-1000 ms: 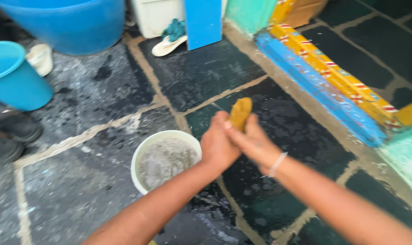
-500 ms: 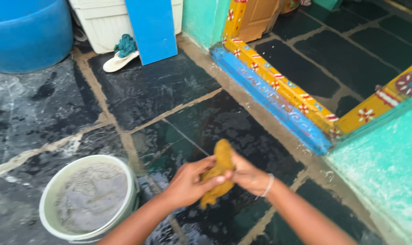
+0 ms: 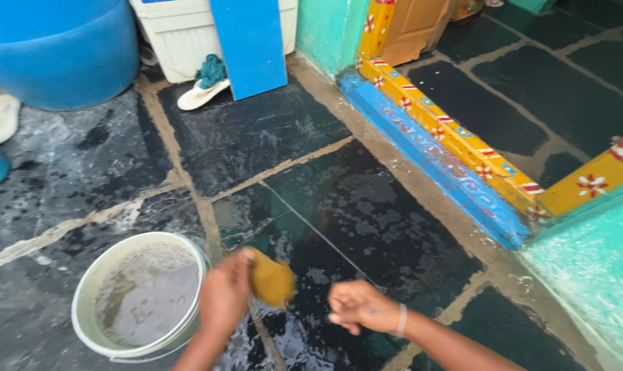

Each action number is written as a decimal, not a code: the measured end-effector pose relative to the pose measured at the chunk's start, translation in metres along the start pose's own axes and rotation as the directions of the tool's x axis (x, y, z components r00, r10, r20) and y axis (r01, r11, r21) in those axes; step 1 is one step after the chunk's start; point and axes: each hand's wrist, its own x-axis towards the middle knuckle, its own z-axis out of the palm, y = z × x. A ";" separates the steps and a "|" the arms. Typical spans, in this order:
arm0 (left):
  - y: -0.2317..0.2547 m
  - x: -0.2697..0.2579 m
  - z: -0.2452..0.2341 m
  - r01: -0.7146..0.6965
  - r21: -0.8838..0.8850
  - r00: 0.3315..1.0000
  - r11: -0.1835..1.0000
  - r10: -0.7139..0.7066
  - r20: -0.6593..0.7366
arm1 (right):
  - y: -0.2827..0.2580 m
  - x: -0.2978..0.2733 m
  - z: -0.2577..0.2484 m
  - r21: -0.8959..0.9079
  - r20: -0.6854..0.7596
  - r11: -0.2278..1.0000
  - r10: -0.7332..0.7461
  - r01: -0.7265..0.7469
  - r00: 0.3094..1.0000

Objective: The person repeatedly dips a yellow cloth into a bucket of water, wrings it out by hand, and wipes a stone floor in several sections.

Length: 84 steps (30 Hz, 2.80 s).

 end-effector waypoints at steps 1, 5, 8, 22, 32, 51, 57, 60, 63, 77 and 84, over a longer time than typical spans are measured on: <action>-0.004 0.011 -0.011 0.138 -0.022 0.990 0.990 -0.138 0.003 | 0.007 -0.008 -0.005 -0.060 -0.057 0.994 0.091 -0.095 0.994; 0.019 0.023 -0.033 -0.037 -0.052 0.995 0.998 0.041 0.090 | 0.031 -0.027 -0.023 -0.156 -0.139 0.977 0.126 -0.147 0.982; 0.044 0.041 -0.045 -0.253 -0.461 0.967 0.851 0.209 -0.144 | 0.039 -0.042 -0.034 -0.293 -0.194 0.951 0.041 -0.098 0.980; 0.052 -0.014 0.066 -0.415 -0.468 0.664 0.781 0.611 0.431 | 0.038 -0.124 -0.003 -0.320 -0.387 0.904 0.149 -0.284 0.910; 0.082 -0.010 0.034 0.526 -0.748 0.651 0.406 0.373 0.661 | 0.013 -0.073 0.027 -0.502 -0.197 0.863 -0.174 0.053 0.965; 0.057 0.018 0.012 0.000 -0.367 0.836 0.930 0.202 0.511 | -0.034 -0.074 -0.017 -0.104 -0.527 0.989 0.032 -0.101 0.850; 0.026 -0.010 0.057 -0.089 -0.293 0.909 0.952 0.198 0.367 | -0.077 -0.080 -0.004 0.229 -0.666 0.971 0.107 0.066 0.738; 0.032 -0.037 0.078 0.099 -0.344 0.722 0.934 0.171 0.671 | -0.087 -0.079 0.000 -0.003 -0.681 0.999 0.033 -0.049 0.732; 0.048 -0.053 0.093 0.311 -0.495 0.659 0.811 0.191 0.728 | -0.079 -0.074 0.011 0.030 -0.593 0.999 0.054 -0.045 0.804; -0.013 0.039 0.058 0.230 -0.823 0.973 0.519 -0.102 0.208 | -0.018 -0.129 -0.081 -0.124 -0.906 0.956 0.000 -0.264 0.424; -0.052 0.066 0.028 0.231 -0.566 0.948 0.791 -0.051 0.315 | -0.021 -0.174 -0.129 -0.029 -0.990 0.986 -0.006 -0.164 0.139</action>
